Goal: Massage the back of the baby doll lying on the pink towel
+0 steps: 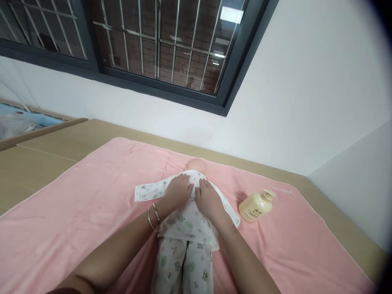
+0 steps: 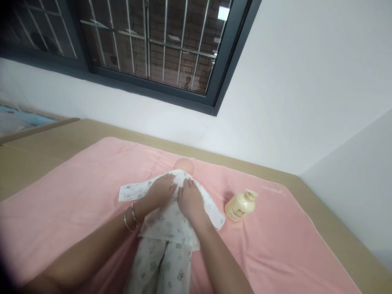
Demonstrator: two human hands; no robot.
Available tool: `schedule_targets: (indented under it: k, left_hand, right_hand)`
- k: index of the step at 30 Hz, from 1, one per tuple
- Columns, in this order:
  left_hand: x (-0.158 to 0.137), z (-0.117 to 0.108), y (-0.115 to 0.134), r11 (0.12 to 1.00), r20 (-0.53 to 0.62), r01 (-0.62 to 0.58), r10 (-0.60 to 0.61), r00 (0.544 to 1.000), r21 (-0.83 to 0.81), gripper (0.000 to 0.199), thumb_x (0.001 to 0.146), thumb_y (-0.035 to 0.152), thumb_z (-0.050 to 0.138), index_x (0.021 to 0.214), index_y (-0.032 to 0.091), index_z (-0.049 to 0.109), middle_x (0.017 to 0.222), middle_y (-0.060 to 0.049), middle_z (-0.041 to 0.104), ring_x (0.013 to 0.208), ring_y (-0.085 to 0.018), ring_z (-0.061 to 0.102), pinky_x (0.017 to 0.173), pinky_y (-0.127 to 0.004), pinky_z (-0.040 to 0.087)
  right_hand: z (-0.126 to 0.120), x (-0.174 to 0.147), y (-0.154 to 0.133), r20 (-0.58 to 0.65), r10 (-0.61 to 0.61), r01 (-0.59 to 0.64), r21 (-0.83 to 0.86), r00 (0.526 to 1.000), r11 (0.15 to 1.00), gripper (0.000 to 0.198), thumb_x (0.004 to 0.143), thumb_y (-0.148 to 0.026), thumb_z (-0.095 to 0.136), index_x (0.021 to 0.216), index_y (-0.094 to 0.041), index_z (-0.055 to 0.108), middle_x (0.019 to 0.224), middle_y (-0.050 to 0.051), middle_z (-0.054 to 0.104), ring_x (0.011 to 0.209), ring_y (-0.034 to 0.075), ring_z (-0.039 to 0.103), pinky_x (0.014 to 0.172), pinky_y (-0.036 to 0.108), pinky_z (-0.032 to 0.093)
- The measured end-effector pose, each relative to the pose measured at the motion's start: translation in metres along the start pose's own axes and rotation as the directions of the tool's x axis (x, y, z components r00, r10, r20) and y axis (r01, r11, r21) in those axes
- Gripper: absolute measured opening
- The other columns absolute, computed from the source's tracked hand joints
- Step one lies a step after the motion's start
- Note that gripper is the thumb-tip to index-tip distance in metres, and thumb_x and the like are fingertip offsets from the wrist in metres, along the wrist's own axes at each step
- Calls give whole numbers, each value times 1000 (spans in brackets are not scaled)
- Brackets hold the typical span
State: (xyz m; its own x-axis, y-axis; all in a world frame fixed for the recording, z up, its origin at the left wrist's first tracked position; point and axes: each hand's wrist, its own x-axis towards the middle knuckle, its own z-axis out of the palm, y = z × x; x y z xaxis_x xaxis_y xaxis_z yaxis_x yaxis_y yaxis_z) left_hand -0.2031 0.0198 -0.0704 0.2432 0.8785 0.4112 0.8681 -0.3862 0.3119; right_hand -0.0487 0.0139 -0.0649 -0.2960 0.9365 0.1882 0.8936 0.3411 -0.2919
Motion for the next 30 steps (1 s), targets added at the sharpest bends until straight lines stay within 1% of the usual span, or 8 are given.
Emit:
schedule_targets:
  k: [3,5,7,11,13,18,24,30]
  left_hand:
    - [-5,-18,14,997,90,-23,16,996,77,27,91,23,37,82,18,62,86,-12,67,86,-27,63,76,-40,48]
    - [-4,-21,17,995,87,18,-27,996,101,27,91,24,38,80,18,62,84,-11,67,86,-27,64,77,-40,48]
    - [-1,-14,14,995,52,68,-72,996,77,28,93,27,37,88,16,63,92,-12,69,94,-27,64,85,-42,48]
    - [6,14,-6,996,-24,83,-84,996,-24,37,95,33,37,120,15,57,127,-13,62,123,-26,53,107,-46,38]
    - [7,26,-14,995,-42,87,-89,995,-51,40,95,35,37,126,15,53,134,-12,58,129,-26,47,112,-48,33]
    - [6,34,-18,987,-58,127,-133,989,-98,42,94,36,39,129,17,53,137,-10,57,131,-25,46,115,-48,30]
    - [6,34,-18,986,-62,125,-133,989,-113,42,94,37,41,128,17,54,136,-10,57,131,-25,47,114,-47,32]
    - [5,34,-19,993,-58,100,-103,993,-64,44,95,37,37,130,16,52,138,-11,55,132,-25,46,114,-47,32]
  right_hand:
    - [-10,-11,-11,-3,-38,38,8,999,999,38,96,-22,33,123,-10,57,125,18,60,124,29,51,102,38,39]
    - [-13,-9,-9,-10,-12,12,47,1000,999,34,98,-25,33,114,-14,61,116,15,64,115,27,56,97,36,41]
    - [-11,-1,-3,-21,42,-40,84,999,996,36,100,-31,31,110,-15,61,112,14,65,110,26,57,94,34,41]
    - [5,16,12,-100,108,-99,82,989,992,39,100,-36,33,116,-12,60,119,15,63,113,26,55,99,35,36]
    - [14,19,16,-141,97,-88,64,985,994,40,100,-34,33,119,-11,59,121,15,62,116,26,53,103,37,31]
    - [23,18,18,-174,88,-79,58,981,995,45,100,-33,32,130,-7,54,131,16,57,125,27,46,110,41,23]
    - [24,17,19,-179,82,-73,55,980,996,45,101,-34,30,129,-9,55,131,15,57,125,26,47,111,39,25]
    - [28,20,23,-108,108,-103,50,988,993,53,101,-37,28,140,-6,45,145,16,45,137,26,35,115,42,19]
